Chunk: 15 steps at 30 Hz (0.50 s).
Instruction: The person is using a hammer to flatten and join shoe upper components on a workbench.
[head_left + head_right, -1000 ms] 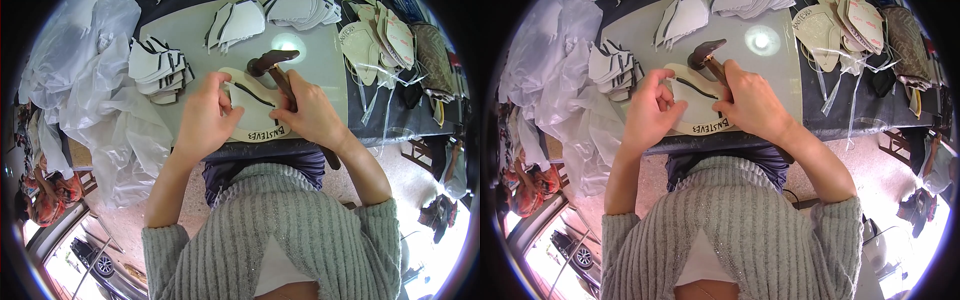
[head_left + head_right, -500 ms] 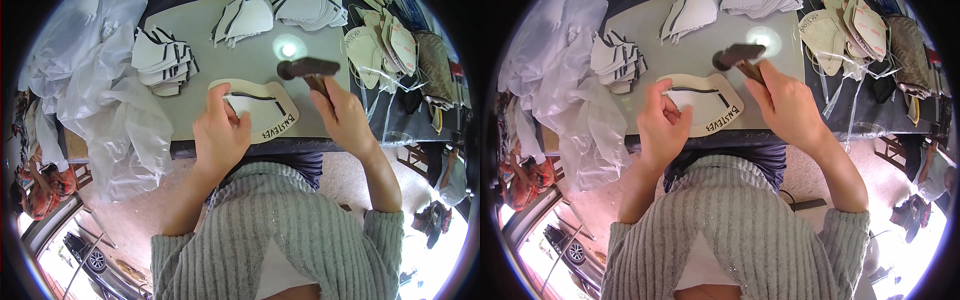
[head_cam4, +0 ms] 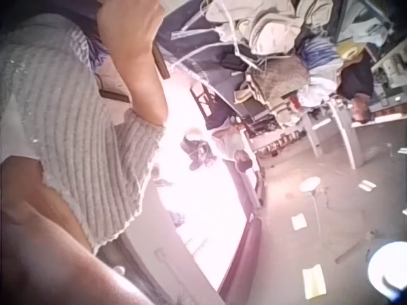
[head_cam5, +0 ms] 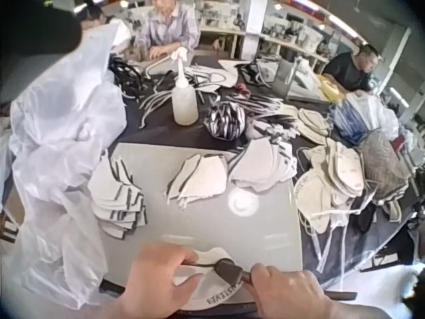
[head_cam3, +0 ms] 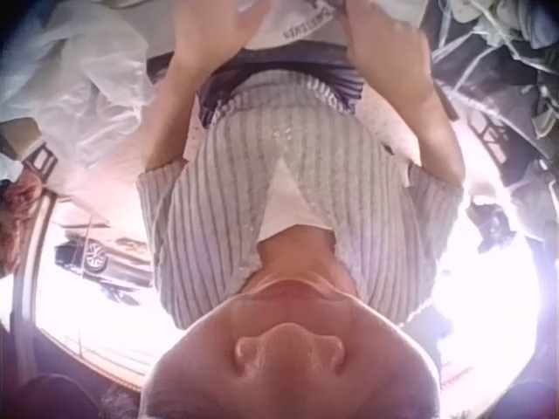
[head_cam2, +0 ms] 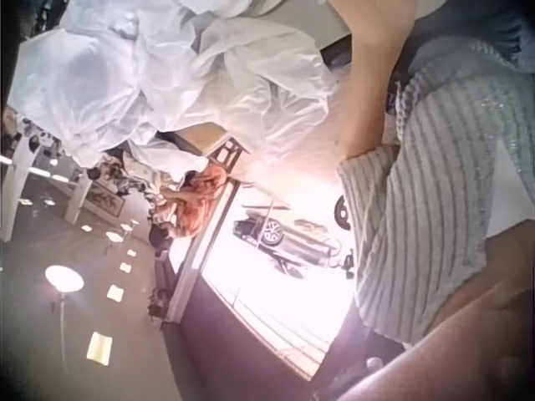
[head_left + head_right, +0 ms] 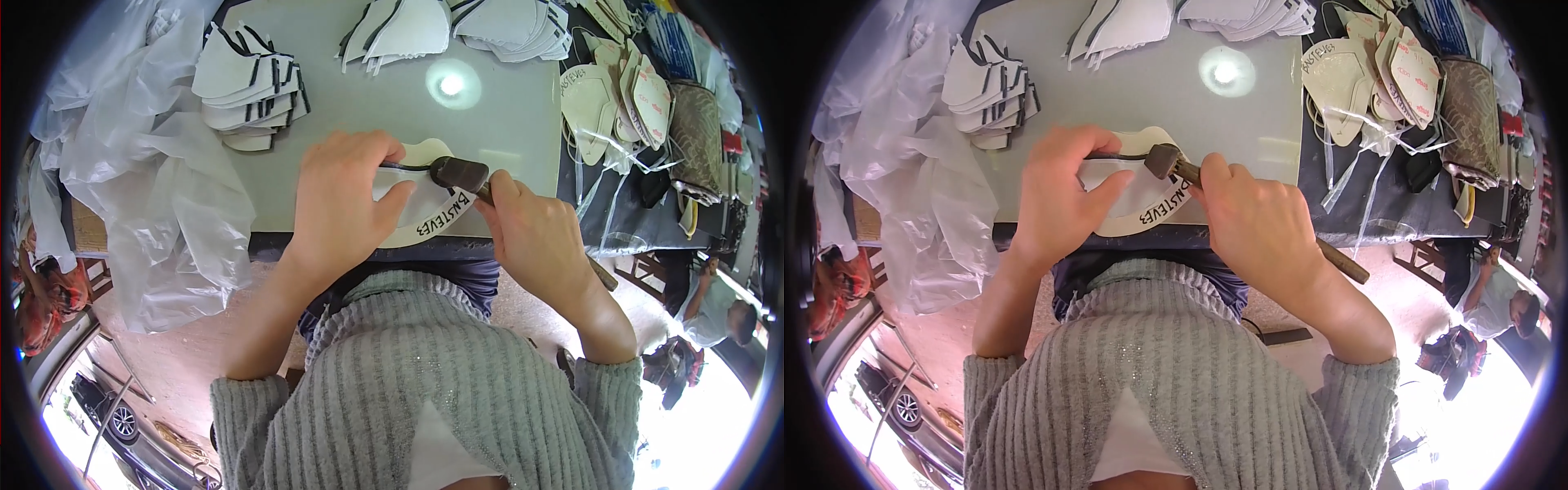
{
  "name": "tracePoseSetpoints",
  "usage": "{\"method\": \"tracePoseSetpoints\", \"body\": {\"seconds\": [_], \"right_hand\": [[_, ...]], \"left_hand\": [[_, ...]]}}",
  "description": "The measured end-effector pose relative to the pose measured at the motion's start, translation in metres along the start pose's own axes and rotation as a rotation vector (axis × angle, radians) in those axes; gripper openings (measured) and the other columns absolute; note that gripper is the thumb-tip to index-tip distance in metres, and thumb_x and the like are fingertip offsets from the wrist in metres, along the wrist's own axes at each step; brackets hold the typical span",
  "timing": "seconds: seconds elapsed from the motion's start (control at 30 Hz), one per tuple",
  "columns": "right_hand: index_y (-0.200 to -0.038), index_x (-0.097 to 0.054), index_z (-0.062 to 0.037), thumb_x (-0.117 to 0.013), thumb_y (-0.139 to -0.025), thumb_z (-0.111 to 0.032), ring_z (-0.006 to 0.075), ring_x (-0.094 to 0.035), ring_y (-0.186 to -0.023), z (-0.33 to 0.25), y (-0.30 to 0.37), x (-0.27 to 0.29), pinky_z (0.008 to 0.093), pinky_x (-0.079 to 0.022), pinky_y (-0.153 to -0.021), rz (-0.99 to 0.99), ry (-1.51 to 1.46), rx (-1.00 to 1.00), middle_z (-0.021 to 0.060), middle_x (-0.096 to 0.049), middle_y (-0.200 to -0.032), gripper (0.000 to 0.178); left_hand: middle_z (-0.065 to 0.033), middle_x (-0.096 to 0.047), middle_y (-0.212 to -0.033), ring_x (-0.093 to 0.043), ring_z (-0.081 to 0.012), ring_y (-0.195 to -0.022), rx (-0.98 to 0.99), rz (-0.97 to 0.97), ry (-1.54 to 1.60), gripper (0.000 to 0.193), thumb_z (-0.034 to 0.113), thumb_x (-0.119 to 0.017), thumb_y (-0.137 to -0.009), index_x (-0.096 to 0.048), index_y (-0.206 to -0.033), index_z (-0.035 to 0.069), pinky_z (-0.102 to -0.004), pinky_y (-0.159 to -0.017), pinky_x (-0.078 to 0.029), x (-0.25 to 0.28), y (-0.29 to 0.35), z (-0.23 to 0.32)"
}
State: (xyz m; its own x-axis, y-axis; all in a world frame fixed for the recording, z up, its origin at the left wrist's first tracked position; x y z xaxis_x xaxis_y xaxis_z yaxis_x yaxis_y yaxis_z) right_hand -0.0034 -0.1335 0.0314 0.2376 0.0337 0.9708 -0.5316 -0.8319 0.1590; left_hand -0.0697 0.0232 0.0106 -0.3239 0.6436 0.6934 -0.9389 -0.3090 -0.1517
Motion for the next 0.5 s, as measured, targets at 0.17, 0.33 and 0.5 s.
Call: {"method": "tracePoseSetpoints", "body": {"seconds": [0.17,0.33,0.5], "right_hand": [[-0.084,-0.047,-0.0040,-0.062,-0.094,-0.021,0.0295,-0.061,-0.050,0.004,0.001,-0.004,0.0384,-0.047,-0.044,-0.042,-0.005,-0.018,0.0096,-0.056,-0.065,0.025],[-0.085,-0.046,-0.0042,-0.065,-0.093,-0.023,0.0297,-0.060,-0.049,0.005,-0.001,-0.002,0.0377,-0.047,-0.043,-0.066,0.015,0.006,0.0091,-0.055,-0.065,0.027],[-0.085,-0.046,-0.0042,-0.065,-0.092,-0.022,0.0292,-0.060,-0.049,0.006,-0.002,0.000,0.0372,-0.046,-0.042,-0.055,0.031,0.002,0.0089,-0.055,-0.065,0.027]], "left_hand": [[-0.0019,-0.062,-0.077,-0.056,-0.0224,-0.078,-0.030,-0.050,0.009,0.016,0.011,-0.074,-0.075,-0.070,-0.090,0.009,-0.0368,-0.082,-0.037,-0.010,0.001,0.002],[0.0001,-0.058,-0.078,-0.055,-0.0211,-0.081,-0.234,0.038,0.029,0.019,0.005,-0.069,-0.074,-0.071,-0.092,0.012,-0.0413,-0.086,-0.037,-0.012,0.010,0.005],[-0.0003,-0.054,-0.079,-0.054,-0.0214,-0.080,-0.434,0.075,-0.120,0.024,0.007,-0.068,-0.068,-0.071,-0.091,0.009,-0.0420,-0.086,-0.040,-0.016,0.016,0.018]]}}
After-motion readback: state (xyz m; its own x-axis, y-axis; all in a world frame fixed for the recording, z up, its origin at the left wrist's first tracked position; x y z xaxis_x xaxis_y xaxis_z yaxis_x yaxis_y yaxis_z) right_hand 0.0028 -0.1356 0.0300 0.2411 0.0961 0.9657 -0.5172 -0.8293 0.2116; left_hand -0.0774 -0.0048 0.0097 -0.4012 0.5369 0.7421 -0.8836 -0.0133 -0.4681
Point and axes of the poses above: each hand's wrist, its own y-axis away from the middle knuckle, its own x-axis out of the back of the hand, z = x × y, the point moved 8 cm from there along -y, towards the middle knuckle
